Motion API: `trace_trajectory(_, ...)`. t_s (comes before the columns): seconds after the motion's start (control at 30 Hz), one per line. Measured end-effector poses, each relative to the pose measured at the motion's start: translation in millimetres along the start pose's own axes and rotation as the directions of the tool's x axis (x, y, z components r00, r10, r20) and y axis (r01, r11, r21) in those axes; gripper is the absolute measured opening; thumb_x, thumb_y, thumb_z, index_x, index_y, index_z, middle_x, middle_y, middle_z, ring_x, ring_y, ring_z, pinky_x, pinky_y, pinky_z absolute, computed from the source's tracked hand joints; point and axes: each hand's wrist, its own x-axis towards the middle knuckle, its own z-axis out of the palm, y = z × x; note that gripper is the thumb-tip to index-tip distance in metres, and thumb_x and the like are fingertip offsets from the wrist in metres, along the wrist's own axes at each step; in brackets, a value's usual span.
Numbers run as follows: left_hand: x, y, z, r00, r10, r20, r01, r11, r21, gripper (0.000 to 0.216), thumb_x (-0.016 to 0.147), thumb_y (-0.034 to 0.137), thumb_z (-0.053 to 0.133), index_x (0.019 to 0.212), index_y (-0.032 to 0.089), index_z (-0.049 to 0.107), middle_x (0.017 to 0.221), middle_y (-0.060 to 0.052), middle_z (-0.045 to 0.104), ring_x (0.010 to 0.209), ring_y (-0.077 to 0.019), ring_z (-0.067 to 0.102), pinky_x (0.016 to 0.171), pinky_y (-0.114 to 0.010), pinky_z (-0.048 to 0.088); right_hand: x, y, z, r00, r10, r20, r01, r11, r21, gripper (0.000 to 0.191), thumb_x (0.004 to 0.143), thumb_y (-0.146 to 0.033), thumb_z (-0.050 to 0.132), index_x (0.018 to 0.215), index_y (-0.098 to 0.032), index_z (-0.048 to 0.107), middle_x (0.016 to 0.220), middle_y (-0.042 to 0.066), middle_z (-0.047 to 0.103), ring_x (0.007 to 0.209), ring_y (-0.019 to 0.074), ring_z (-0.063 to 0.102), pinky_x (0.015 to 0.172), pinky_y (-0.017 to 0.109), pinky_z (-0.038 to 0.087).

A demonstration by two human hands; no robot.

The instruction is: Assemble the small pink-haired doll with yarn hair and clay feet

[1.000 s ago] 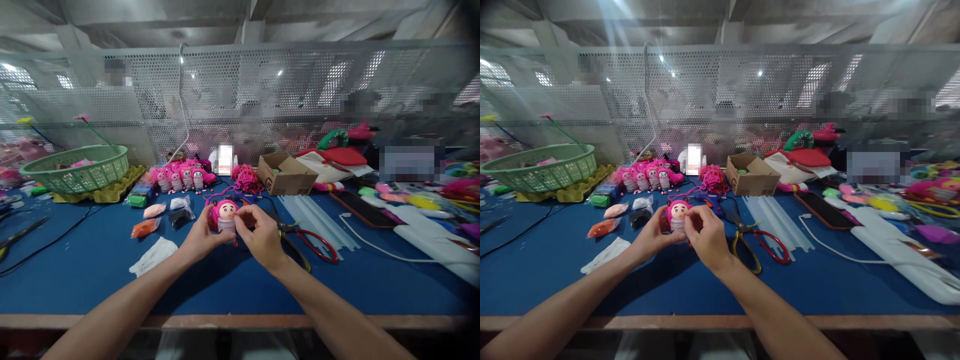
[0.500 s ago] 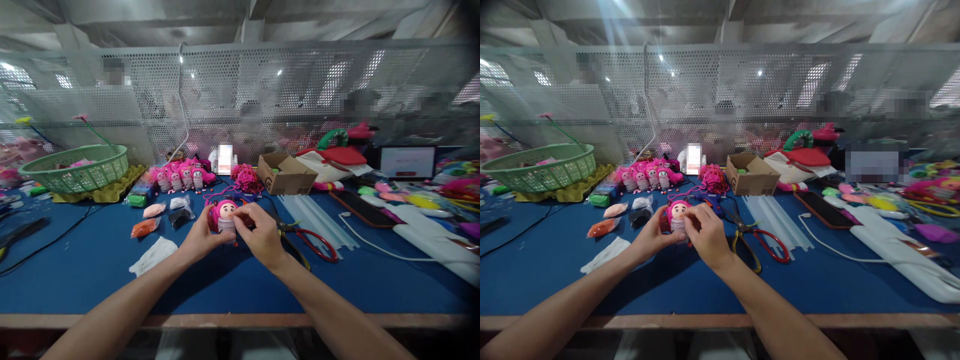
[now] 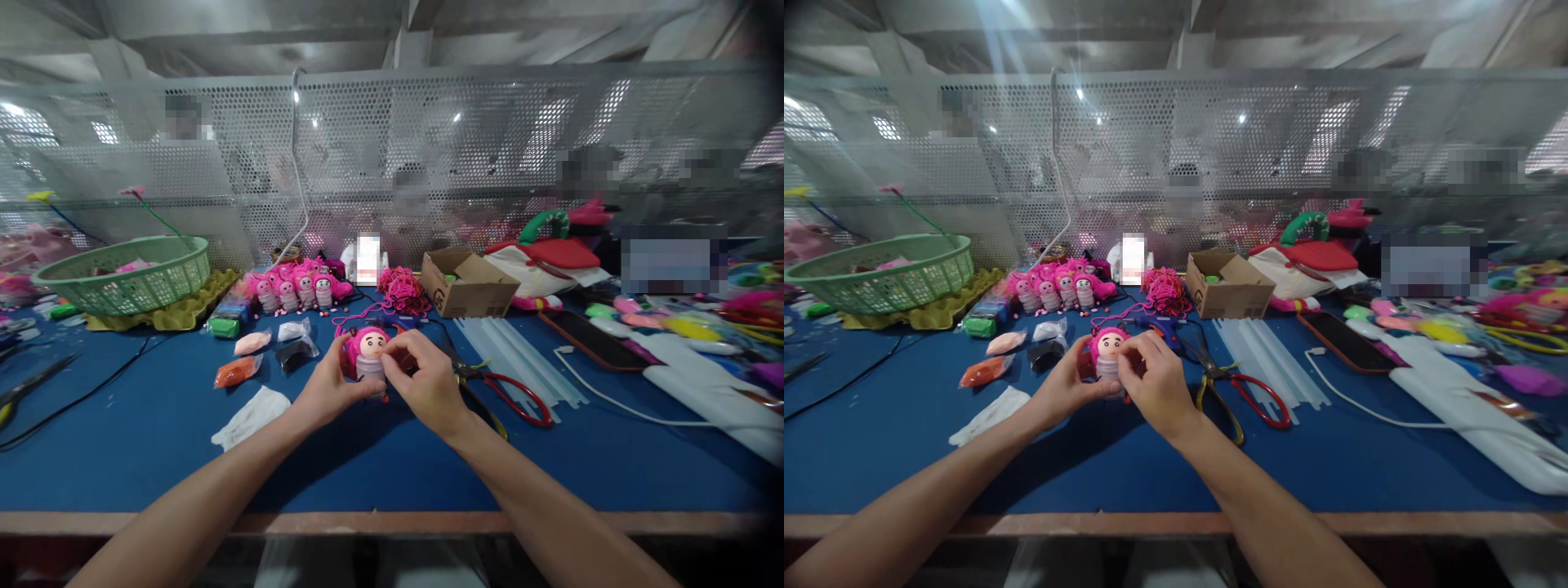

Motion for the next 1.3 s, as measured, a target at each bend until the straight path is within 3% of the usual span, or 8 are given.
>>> trace_trajectory(0.4, -0.3, 1.5, -0.5, 1.000, -0.009, 0.001, 0.009, 0.999, -0.033, 0.085, 0.051, 0.031, 0.076, 0.122, 0.014, 0.032, 0.104, -0.012, 0.058, 0.089, -0.0214, 0.057, 0.081, -0.037, 0.045, -1.7, 1.4, 0.1, 0.998, 0.061, -0.007, -0.060, 0.998, 0.027, 0.006, 0.075, -0.014, 0.050, 0.072, -0.019, 0.052, 0.071, 0.001, 0.055, 0.060, 0.0110, 0.051, 0.054, 0.023, 0.044)
trace_trajectory(1.3, 0.2, -1.4, -0.9, 1.000, 0.003, -0.014, -0.004, 0.997, -0.080, 0.084, 0.048, 0.027, 0.078, 0.120, 0.015, 0.036, 0.101, -0.010, 0.060, 0.091, -0.0220, 0.057, 0.085, -0.039, 0.043, 0.2, 1.4, 1.7, 0.998, 0.049, -0.034, -0.049, 0.999, 0.003, 0.008, 0.075, -0.015, 0.049, 0.068, -0.019, 0.049, 0.066, 0.000, 0.052, 0.058, 0.0109, 0.050, 0.055, 0.023, 0.044)
